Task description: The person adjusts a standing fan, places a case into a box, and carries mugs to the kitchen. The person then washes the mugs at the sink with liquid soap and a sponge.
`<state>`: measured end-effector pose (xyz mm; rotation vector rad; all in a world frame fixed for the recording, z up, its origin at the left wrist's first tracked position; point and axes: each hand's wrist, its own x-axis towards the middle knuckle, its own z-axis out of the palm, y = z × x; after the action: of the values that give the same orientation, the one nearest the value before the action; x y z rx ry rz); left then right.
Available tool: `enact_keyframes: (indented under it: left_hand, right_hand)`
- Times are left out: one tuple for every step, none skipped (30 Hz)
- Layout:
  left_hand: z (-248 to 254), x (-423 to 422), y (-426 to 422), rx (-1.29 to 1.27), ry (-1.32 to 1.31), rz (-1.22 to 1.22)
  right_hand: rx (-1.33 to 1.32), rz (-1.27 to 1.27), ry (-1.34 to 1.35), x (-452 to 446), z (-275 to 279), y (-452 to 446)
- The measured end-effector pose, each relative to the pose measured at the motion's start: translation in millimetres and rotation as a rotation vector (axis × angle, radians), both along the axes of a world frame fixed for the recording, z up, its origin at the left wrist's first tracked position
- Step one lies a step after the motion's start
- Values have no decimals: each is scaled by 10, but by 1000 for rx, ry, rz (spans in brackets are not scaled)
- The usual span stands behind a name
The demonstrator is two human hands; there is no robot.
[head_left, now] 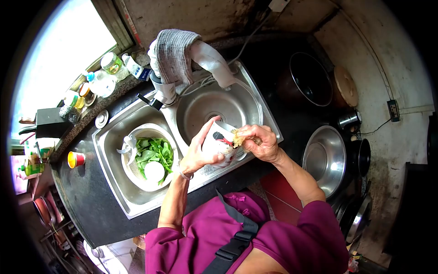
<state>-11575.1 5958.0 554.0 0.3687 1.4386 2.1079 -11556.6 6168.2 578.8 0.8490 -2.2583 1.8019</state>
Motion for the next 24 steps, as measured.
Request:
enact_keyframes:
  left_hand:
    - [15,-5,-5,-3,3,1]
    - [41,-1,0,-87,83,6]
    - [73,14,12,-168,158,8]
    - [118,18,28,-330,284,-1]
    - [91,31,52,-329,283,-3]
    - [42,45,72,-327,269,47]
    - [18,47,82,-326,258,96]
    - [21,49,80,-260,199,86]
    - [-3,45,78,-260,200,82]
    - [-46,48,63,-192,220,70]
    - [-77,49,38,-125,240,61]
    - [-22,40,10,-135,297,47]
    - [67,74,-20,-141,286,48]
    - [121,97,-40,-131,238,44]
    - [144,109,-54,-121,189,31]
    - [123,96,-69,-122,190,24]
    - [80,78,-85,-169,287,16]
    - [46,64,-88,-214,383,12]
    - [21,64,-86,-214,384,7]
    - [15,61,-87,-169,337,5]
    - [20,55,-95,-126,290,3]
    - [34,33,-113,-144,311,-32]
    - [81,26,-137,-196,324,-74]
    - [14,18,-151,-196,345,-104]
  right_hand:
    - [7,-31,-30,5,7,-10]
    - [15,-62,-62,-2,46,-34]
    - [14,-62,-65,-2,93,-54]
    - [122,-77,-138,-7,156,-78]
    - [231,-92,-212,-25,227,-124]
    - [201,-137,-72,-87,251,-205]
    - [199,-140,-70,-139,294,-204]
    - [232,-92,-135,-191,338,-202]
    - [267,-42,-203,-239,392,-197]
    - [165,-17,-314,-274,479,-183]
    - [33,-54,-348,-340,447,-143]
    - [-39,-63,-347,-404,389,-72]
    - [-111,-67,-345,-444,355,-1]
    - [-32,-19,-286,-421,444,18]
    - [-35,-19,-286,-414,471,-3]
    - [91,72,-151,-403,487,-12]
    - [218,161,-17,-387,510,-17]
    - [203,194,-25,-372,544,-64]
    - [225,247,89,-398,516,-91]
    - [279,296,205,-405,492,-133]
    - [332,341,323,-411,470,-176]
    - [385,393,394,-431,452,-208]
    - [425,436,512,-473,411,-237]
    - [502,493,559,-487,416,-212]
